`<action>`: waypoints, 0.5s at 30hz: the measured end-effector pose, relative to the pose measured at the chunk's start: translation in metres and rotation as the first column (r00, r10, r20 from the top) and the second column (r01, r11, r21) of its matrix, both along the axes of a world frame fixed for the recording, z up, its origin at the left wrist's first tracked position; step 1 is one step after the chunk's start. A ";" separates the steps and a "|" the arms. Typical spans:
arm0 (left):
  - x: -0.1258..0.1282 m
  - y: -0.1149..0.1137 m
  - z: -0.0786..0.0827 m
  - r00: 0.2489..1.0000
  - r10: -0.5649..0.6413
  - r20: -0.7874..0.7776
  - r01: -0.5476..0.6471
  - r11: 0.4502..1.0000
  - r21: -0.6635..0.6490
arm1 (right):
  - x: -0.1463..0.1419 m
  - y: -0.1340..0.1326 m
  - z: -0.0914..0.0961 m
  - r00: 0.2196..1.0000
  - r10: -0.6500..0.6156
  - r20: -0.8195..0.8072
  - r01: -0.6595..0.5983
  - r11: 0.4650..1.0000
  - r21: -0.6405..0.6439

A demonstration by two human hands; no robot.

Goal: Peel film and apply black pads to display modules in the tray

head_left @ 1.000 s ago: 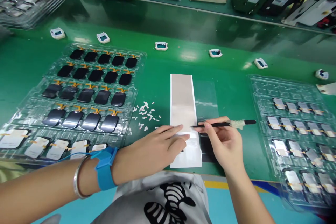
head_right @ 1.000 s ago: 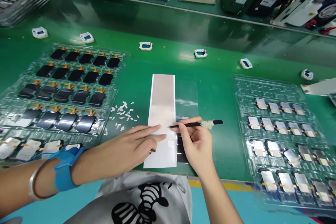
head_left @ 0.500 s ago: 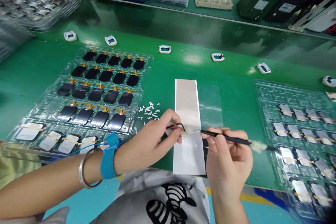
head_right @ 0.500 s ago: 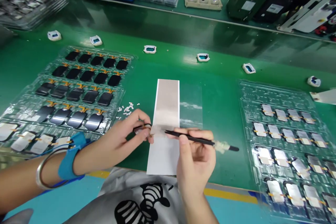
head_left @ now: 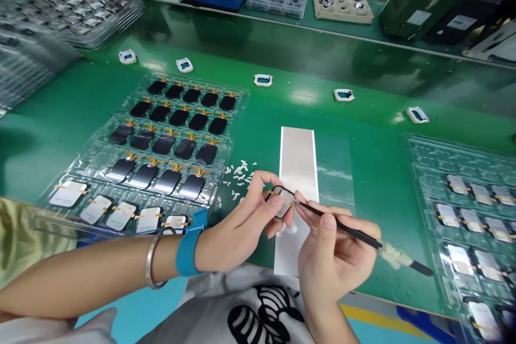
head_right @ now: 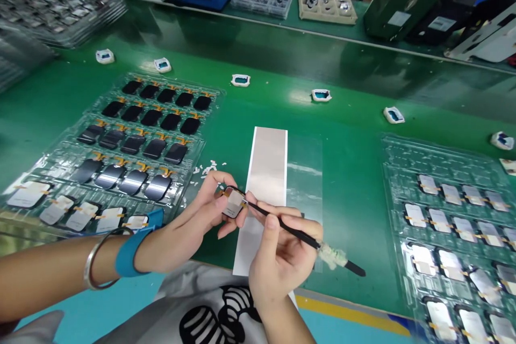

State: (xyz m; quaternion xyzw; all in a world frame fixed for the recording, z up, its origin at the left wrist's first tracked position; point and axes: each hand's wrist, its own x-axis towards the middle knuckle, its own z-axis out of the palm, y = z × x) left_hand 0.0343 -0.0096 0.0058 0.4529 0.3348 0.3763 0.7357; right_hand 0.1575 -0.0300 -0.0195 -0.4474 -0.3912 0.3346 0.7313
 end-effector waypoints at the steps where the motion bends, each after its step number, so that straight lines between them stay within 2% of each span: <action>1: 0.000 0.000 -0.001 1.000 0.001 -0.004 -0.001 1.000 0.006 | 0.000 0.000 0.000 1.000 -0.003 0.007 0.003 1.000 0.001; 8: 0.000 0.001 -0.001 1.000 0.010 -0.028 -0.009 1.000 0.027 | -0.001 0.000 0.001 0.995 -0.022 0.097 0.027 0.999 -0.044; 15: 0.002 -0.001 -0.004 0.997 0.060 -0.057 -0.058 0.998 0.037 | -0.001 -0.001 0.000 0.998 -0.016 0.056 0.017 1.000 -0.014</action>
